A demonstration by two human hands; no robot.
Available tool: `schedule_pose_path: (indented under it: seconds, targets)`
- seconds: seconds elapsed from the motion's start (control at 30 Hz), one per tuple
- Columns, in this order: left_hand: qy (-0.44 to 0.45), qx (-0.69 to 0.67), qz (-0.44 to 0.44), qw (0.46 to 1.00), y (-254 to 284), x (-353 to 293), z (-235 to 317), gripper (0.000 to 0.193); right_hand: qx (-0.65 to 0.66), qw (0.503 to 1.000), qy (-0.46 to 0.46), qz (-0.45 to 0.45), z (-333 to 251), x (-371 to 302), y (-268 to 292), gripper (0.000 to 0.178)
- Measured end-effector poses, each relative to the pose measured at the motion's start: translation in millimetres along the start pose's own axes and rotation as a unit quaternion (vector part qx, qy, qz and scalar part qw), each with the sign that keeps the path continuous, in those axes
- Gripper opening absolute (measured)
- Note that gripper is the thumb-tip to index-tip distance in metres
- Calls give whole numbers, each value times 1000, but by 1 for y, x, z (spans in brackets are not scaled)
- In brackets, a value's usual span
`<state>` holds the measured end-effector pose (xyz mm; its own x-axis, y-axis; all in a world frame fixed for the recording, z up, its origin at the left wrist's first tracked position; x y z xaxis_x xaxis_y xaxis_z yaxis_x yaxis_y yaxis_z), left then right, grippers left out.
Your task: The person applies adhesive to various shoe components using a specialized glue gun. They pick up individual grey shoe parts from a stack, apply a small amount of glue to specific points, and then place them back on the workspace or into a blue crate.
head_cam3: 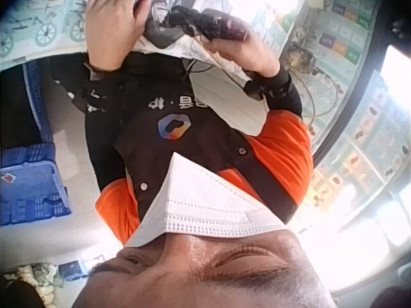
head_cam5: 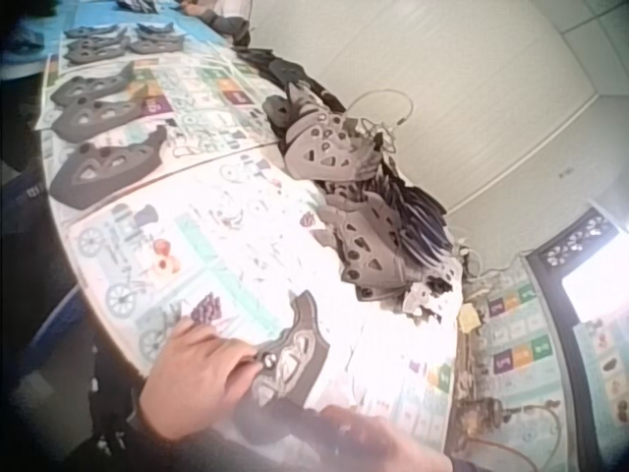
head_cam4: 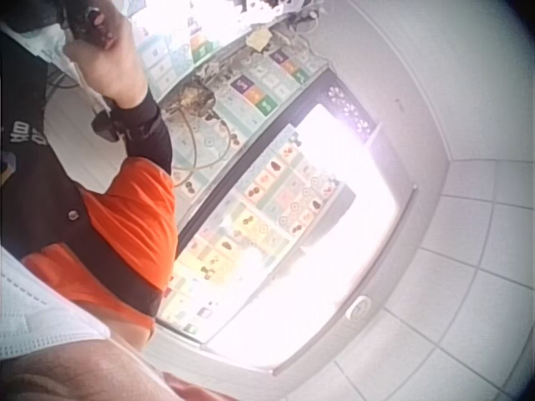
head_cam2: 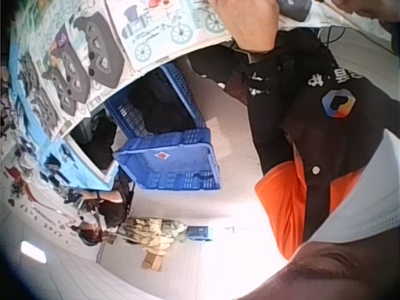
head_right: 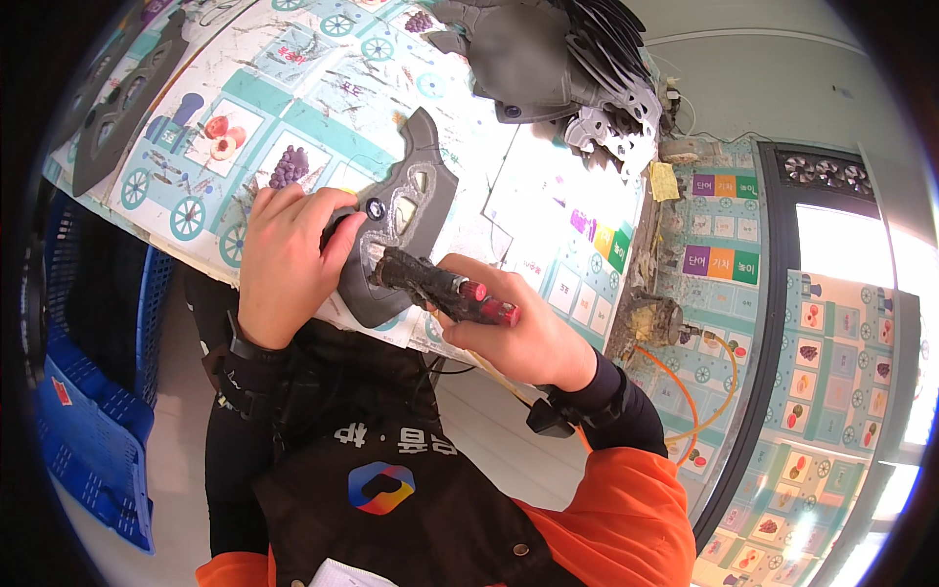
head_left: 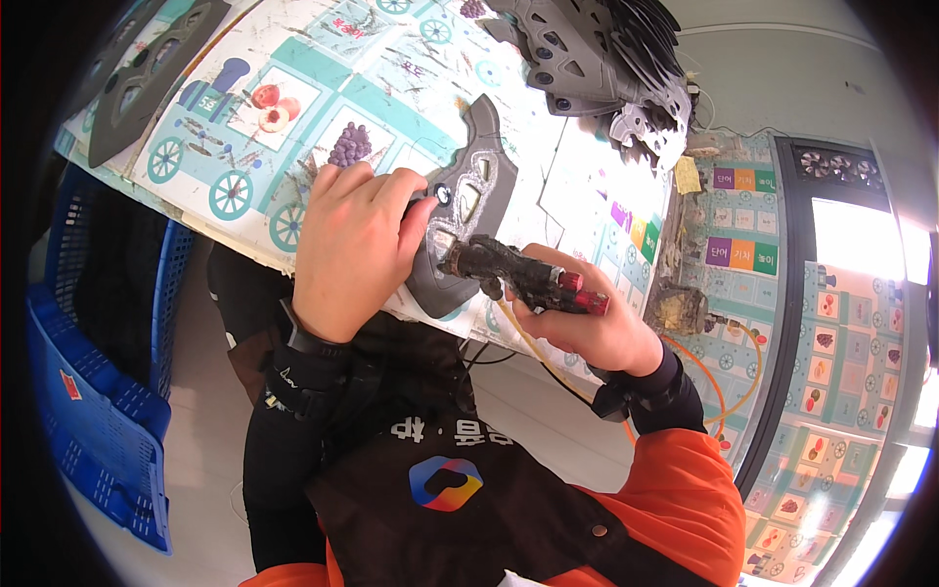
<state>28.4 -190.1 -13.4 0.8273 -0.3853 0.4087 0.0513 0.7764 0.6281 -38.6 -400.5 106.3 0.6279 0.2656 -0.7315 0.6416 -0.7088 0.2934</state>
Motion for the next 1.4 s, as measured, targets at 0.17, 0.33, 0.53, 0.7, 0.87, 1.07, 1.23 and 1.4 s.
schedule_pose_path:
  seconds: [0.17,0.33,0.53,0.7,0.87,1.07,1.23,1.4]
  targets:
    - [2,-5,-1,1000,0,1,-3,13,-22,1000,-10,4,5,-7,-3,57]
    - [-3,12,2,1000,26,8,7,13,106,992,58,-19,-8,-30,-3,58]
    - [-6,-85,-21,996,16,0,-3,20,-153,942,66,293,59,-30,7,52]
    - [111,-191,-28,975,37,17,9,23,-207,869,104,436,127,-12,12,65]
    - [127,-53,34,990,119,98,-24,25,-235,820,69,518,150,-19,11,70]
    - [199,52,15,979,170,220,-172,25,-161,770,117,606,138,-31,-33,60]
    - [201,237,-53,949,185,282,-276,32,-121,733,165,649,153,-36,-55,42]
    - [302,403,12,864,179,295,-290,45,-111,712,216,659,157,-40,-53,34]
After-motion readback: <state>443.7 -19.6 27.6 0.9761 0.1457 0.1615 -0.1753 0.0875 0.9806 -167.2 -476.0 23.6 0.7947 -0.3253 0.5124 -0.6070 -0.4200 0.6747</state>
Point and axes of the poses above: each hand's wrist, its own x-axis towards the middle knuckle, its own y-axis out of the back of the hand, z = x × y, the point moved 3 cm from there along x, towards the middle knuckle, and after that the axes turned 11 degrees about -z, right-handed, at the moved point
